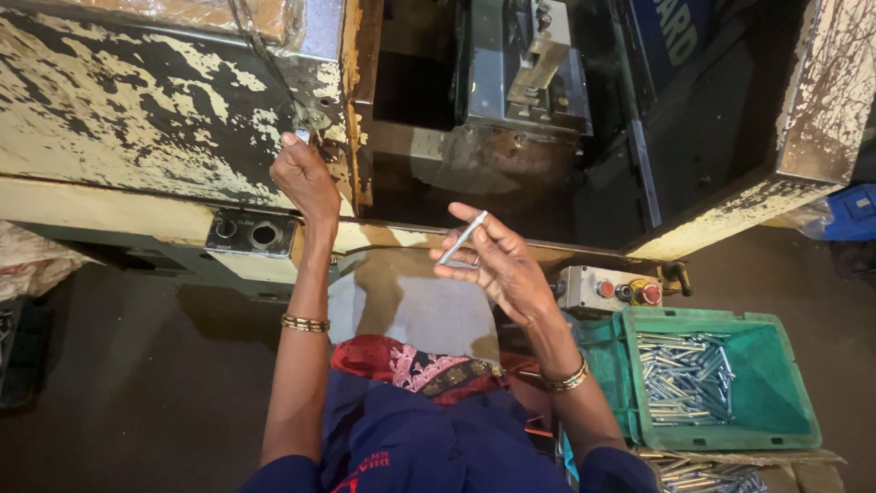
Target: The person repeatedly picks metal fasteners from a green bin and inserts them into a slot on a machine. They then press down on a plastic-wrapped package on the machine surface. The cycle repeats throughout the clip.
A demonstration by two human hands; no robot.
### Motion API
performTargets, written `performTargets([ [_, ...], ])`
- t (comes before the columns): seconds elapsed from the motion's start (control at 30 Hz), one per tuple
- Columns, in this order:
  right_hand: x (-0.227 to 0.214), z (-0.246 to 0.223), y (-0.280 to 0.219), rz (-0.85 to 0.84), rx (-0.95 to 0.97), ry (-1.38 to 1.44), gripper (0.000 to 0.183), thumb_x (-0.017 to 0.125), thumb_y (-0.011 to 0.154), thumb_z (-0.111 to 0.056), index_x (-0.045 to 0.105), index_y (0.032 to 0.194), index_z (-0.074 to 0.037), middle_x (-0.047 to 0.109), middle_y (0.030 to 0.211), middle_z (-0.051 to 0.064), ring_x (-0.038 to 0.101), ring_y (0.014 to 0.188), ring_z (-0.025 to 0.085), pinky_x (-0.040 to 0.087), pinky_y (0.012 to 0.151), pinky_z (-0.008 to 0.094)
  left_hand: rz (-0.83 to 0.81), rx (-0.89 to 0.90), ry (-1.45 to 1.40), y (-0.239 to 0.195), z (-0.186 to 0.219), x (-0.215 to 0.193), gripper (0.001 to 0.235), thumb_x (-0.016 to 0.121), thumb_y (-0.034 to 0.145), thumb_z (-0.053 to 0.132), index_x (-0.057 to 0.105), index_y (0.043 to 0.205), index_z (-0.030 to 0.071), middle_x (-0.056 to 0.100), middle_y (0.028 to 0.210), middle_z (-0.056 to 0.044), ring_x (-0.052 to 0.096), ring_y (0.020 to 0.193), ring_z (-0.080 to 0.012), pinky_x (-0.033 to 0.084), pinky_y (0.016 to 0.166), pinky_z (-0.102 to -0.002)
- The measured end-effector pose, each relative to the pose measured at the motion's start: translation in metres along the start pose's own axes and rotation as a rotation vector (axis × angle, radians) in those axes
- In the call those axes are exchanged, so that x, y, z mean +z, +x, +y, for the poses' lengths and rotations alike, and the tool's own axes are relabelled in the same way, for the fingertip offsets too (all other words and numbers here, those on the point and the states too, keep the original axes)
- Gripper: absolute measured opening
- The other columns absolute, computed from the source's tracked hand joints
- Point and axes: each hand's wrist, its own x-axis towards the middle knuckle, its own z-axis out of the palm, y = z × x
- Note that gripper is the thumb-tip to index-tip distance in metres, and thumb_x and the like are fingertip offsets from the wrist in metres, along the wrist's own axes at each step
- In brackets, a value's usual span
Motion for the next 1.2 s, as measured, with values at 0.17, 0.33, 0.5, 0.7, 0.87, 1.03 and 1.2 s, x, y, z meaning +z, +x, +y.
performTargets([
  [0.17,-0.013,0.012,0.011,0.012,-0.024,-0.171,0.032,0.059,0.104,-0.017,0.062,0.132,0.0,0.07,0.117,0.013,0.071,0.114,0.03,0.06,0.095,0.047,0.001,0.004,0.001,0.001,0.007,-0.001,0.066,0.031,0.116,0.041,0.031,0.059,0.009,0.03,0.05,-0.002,0.028,0.046,-0.0149,0.023,0.051,-0.038],
  [0.33,-0.034,0.023,0.05,0.038,-0.44,-0.929,0.022,0.064,0.108,-0.018,0.074,0.117,0.0,0.066,0.105,0.008,0.062,0.097,0.017,0.053,0.085,0.028,-0.014,-0.059,-0.012,0.0,0.014,-0.002,0.063,0.032,0.115,0.038,0.032,0.061,0.006,0.029,0.052,-0.003,0.028,0.048,-0.0157,0.023,0.052,-0.039],
  [0.5,-0.069,0.017,0.126,0.256,-0.175,-0.711,0.029,0.061,0.109,-0.028,0.073,0.114,-0.003,0.051,0.077,-0.001,0.045,0.068,0.01,0.036,0.06,0.026,0.013,0.018,0.043,-0.003,0.016,-0.003,0.06,0.033,0.116,0.035,0.032,0.066,0.002,0.029,0.056,-0.006,0.03,0.051,-0.0185,0.023,0.054,-0.042],
  [0.7,-0.139,0.015,0.274,0.347,-0.212,-0.316,0.035,0.058,0.104,-0.034,0.068,0.125,-0.007,0.071,0.088,0.0,0.066,0.077,0.008,0.059,0.07,0.024,0.025,-0.03,0.053,-0.008,0.008,-0.001,0.064,0.027,0.115,0.044,0.03,0.066,0.003,0.028,0.056,-0.006,0.03,0.051,-0.0185,0.022,0.053,-0.042],
  [0.87,-0.206,0.017,0.409,0.439,-0.391,-0.031,0.035,0.061,0.103,-0.031,0.066,0.129,-0.009,0.068,0.086,0.0,0.061,0.068,0.009,0.054,0.062,0.026,0.004,-0.046,0.062,-0.018,-0.009,-0.003,0.068,0.025,0.112,0.052,0.034,0.065,0.004,0.031,0.055,-0.004,0.033,0.05,-0.0175,0.022,0.049,-0.04],
  [1.03,-0.225,0.008,0.49,0.541,-0.505,-0.024,0.033,0.062,0.104,-0.033,0.069,0.126,-0.009,0.052,0.073,-0.007,0.044,0.06,0.005,0.037,0.052,0.022,-0.021,-0.044,0.144,-0.028,-0.036,-0.006,0.069,0.023,0.111,0.053,0.04,0.062,0.006,0.034,0.055,-0.002,0.035,0.048,-0.0184,0.021,0.047,-0.039],
  [1.2,-0.213,0.004,0.514,0.664,-0.517,-0.134,0.029,0.061,0.104,-0.039,0.073,0.117,-0.017,0.048,0.068,-0.011,0.04,0.059,0.002,0.034,0.053,0.019,0.031,-0.05,0.051,-0.042,-0.05,-0.01,0.065,0.027,0.114,0.05,0.042,0.069,0.005,0.039,0.063,-0.001,0.04,0.054,-0.0213,0.027,0.053,-0.038],
])
